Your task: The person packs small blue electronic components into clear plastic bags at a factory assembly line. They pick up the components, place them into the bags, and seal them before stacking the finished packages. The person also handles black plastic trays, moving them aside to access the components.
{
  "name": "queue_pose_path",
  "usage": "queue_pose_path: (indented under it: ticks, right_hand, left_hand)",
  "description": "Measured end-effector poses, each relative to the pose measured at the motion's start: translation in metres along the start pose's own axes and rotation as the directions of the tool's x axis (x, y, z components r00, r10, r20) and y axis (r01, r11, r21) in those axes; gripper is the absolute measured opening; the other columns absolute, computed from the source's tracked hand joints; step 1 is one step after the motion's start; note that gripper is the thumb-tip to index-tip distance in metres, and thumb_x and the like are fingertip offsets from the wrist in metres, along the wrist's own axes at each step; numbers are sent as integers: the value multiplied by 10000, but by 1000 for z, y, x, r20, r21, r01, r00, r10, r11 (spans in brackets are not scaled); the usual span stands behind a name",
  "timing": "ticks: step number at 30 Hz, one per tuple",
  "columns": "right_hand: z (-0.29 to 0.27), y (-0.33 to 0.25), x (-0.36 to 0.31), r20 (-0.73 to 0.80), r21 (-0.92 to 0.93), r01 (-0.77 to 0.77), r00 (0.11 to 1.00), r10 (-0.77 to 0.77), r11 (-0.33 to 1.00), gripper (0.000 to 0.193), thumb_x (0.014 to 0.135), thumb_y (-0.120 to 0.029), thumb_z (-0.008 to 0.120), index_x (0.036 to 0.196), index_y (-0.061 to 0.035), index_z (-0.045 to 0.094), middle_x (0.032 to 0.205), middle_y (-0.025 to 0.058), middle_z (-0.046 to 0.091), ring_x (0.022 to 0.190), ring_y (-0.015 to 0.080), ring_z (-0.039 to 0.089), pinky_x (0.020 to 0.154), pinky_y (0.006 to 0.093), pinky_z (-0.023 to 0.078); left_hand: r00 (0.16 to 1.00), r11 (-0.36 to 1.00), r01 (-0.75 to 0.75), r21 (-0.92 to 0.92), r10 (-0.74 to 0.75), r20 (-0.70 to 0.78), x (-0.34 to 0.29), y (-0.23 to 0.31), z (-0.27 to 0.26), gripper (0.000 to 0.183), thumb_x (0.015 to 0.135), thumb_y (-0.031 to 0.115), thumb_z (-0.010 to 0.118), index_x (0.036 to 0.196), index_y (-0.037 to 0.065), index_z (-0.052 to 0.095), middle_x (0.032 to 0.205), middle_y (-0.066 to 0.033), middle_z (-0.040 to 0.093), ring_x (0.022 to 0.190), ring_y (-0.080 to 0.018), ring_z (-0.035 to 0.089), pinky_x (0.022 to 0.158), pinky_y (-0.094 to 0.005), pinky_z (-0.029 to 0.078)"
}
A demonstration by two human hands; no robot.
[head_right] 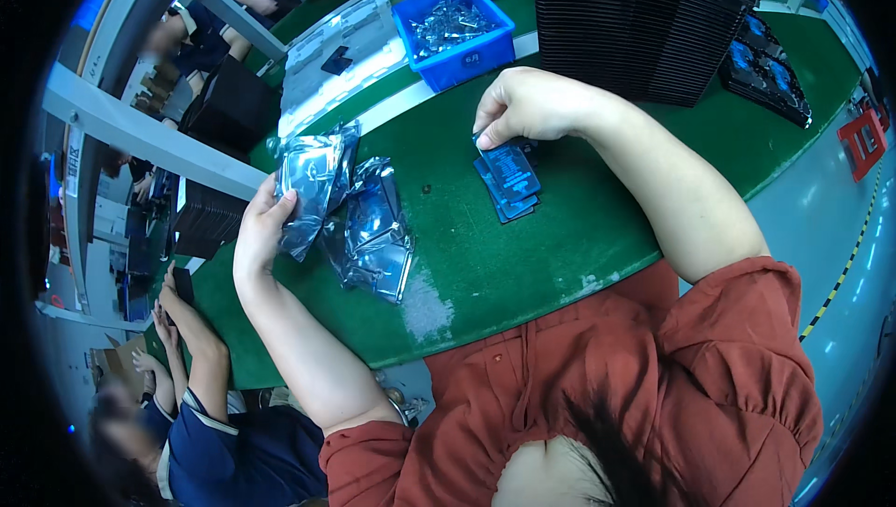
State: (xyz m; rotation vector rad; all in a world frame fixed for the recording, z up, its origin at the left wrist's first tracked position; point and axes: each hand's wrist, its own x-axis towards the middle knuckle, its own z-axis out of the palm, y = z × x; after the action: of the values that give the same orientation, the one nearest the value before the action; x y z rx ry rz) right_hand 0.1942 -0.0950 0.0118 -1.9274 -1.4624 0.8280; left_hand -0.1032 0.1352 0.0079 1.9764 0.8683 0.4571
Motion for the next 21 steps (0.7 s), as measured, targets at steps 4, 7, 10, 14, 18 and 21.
queue_pose_path:
  ticks: [4, 7, 10, 14, 18, 21]
  right_hand:
    - [20, -3, -5, -276, -391, 244, 889, -366, 888, 283, 732, -167, 731, 962, -10, 680, 924, 116, 658, 883, 253, 618, 821, 351, 480]
    - [36, -14, -6, -204, -442, 315, 876, -436, 840, 275, 755, -230, 702, 938, -26, 682, 983, 130, 630, 983, 301, 579, 891, 382, 449]
    - [52, -26, 4, -108, -452, 434, 841, -530, 780, 241, 750, -209, 696, 908, -27, 684, 972, 124, 627, 968, 296, 574, 878, 380, 450]
    - [60, -36, 2, -70, -420, 468, 837, -542, 777, 225, 762, -187, 692, 908, -17, 672, 977, 111, 611, 955, 280, 572, 882, 378, 443]
    - [58, -32, -6, -105, -391, 479, 825, -555, 786, 213, 768, -191, 681, 893, -18, 679, 948, 127, 627, 929, 294, 588, 879, 388, 445]
    - [57, -32, -9, -147, -361, 472, 823, -549, 804, 204, 771, -175, 673, 888, -8, 674, 917, 129, 630, 901, 302, 594, 862, 389, 455]
  left_hand:
    - [981, 911, 136, 389, -69, -180, -1, -9, -13, 454, 828, 163, 640, 1237, -5, 537, 968, -143, 652, 880, -213, 615, 810, -329, 467]
    - [933, 809, 284, 515, -109, -343, 3, -5, -9, 432, 793, 150, 664, 1195, 18, 575, 978, -162, 644, 939, -299, 613, 845, -371, 466]
    - [846, 737, 66, 673, 316, -430, 0, 8, -1, 389, 749, 107, 679, 1128, 46, 615, 1009, -151, 635, 977, -315, 599, 869, -382, 462]
    - [747, 624, -443, 644, 654, -120, -4, 46, 53, 283, 732, 65, 667, 1013, 71, 642, 1059, -118, 626, 1048, -293, 565, 904, -384, 443]
    - [893, 630, -343, 697, 449, 34, 3, 45, 95, 458, 736, 130, 695, 1173, 64, 576, 1096, -135, 619, 1050, -319, 562, 914, -384, 442]
    - [912, 570, -331, 752, 398, 100, 7, 37, 103, 336, 750, 120, 673, 1078, 62, 626, 995, -136, 626, 966, -321, 584, 859, -390, 462]
